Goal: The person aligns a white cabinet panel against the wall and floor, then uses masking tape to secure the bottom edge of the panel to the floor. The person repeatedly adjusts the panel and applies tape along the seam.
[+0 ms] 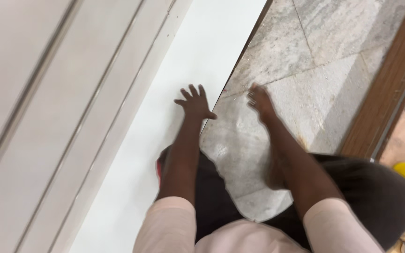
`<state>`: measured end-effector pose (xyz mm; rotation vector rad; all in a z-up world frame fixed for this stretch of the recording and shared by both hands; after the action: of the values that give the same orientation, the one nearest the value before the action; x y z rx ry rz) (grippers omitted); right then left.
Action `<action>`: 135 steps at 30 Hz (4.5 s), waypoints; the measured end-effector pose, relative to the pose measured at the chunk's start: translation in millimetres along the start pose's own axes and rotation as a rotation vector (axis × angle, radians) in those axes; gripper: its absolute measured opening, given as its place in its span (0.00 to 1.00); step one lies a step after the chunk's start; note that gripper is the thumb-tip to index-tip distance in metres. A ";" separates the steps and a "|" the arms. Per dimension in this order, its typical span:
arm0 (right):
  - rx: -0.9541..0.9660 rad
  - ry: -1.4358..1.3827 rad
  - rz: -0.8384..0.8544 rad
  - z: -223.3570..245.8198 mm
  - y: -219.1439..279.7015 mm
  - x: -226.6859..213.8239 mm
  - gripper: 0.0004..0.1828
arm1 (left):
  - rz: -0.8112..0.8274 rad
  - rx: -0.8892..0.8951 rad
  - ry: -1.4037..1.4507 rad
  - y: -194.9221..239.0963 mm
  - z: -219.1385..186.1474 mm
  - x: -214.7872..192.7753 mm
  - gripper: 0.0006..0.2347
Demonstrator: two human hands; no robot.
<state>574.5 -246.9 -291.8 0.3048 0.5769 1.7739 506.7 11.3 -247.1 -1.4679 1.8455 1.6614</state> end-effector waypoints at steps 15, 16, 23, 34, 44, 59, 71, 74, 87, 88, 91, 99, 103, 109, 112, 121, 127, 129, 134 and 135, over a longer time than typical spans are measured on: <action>-0.088 -0.008 -0.142 -27.8 -9.6 163.6 0.51 | -0.483 0.369 0.137 15.7 5.1 37.4 0.38; -0.092 -0.053 -0.127 -23.9 -7.9 168.0 0.53 | -0.517 0.392 0.136 17.1 4.8 36.5 0.37; -0.167 -0.078 -0.177 2.5 -55.7 138.5 0.56 | -0.335 0.310 0.114 11.4 7.5 41.0 0.39; -0.180 -0.055 -0.211 36.1 -159.0 82.6 0.60 | -0.332 0.316 0.068 11.5 5.9 40.2 0.39; -0.287 -0.093 -0.093 51.3 -245.8 31.0 0.60 | -0.325 0.319 0.063 12.0 3.1 35.5 0.38; -0.051 -0.157 -0.148 26.1 -130.8 101.3 0.68 | -0.340 0.340 0.061 12.7 5.5 39.4 0.40; 0.100 -0.126 0.111 -13.2 -3.3 169.1 0.68 | -0.330 0.292 0.052 5.0 10.9 51.0 0.36; 0.059 -0.073 0.133 -16.6 -1.1 172.5 0.66 | -0.366 0.317 0.058 3.1 9.3 48.2 0.36; 0.073 0.084 0.006 20.8 -113.8 104.0 0.65 | -0.350 0.333 0.085 14.6 5.7 38.0 0.42; 0.058 0.111 -0.004 19.3 -106.5 107.6 0.65 | -0.349 0.332 0.081 13.9 6.2 37.9 0.42; 0.057 0.158 -0.010 8.7 -85.4 120.5 0.65 | -0.381 0.338 0.099 15.5 6.7 36.8 0.42; 0.127 0.068 0.162 -12.3 2.3 162.5 0.65 | -0.340 0.308 0.108 12.9 9.6 39.3 0.40; 0.142 0.052 0.231 -16.0 28.5 174.4 0.68 | -0.359 0.367 0.163 18.3 7.8 27.2 0.39; 0.121 0.008 0.116 -13.7 -17.8 162.9 0.50 | -0.118 0.237 0.096 25.0 10.5 12.1 0.46; 0.053 -0.047 0.032 -0.4 -70.3 135.2 0.38 | -0.140 0.259 0.065 23.5 4.2 9.1 0.48; 0.206 -0.018 0.184 30.2 -189.3 63.4 0.30 | -0.047 0.161 0.009 15.7 -1.8 1.7 0.49; 0.185 0.184 0.235 16.7 -172.5 78.2 0.45 | 0.437 -0.189 -0.207 -26.4 -4.2 -27.4 0.39; 0.175 0.233 0.333 22.7 -152.3 71.3 0.52 | 0.538 -0.285 -0.326 -46.9 -18.8 -54.0 0.33; 0.231 0.171 0.346 57.4 -151.1 13.5 0.62 | 0.314 -0.073 -0.014 -85.3 -53.6 -116.6 0.44; 0.236 0.158 0.332 62.6 -156.8 -1.8 0.62 | 0.234 0.007 -0.042 -94.6 -58.6 -118.6 0.45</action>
<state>735.2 -204.6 -321.9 0.4464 0.8929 2.0641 659.7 35.2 -197.3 -1.2432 2.0640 1.7713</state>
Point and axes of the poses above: each hand's wrist, its own y-axis away from the middle knuckle, its own x-axis out of the palm, z = x × y, the point moved 6 cm from there along -y, towards the middle knuckle, and after that the axes turned 14 degrees about y, right-handed, at the moved point
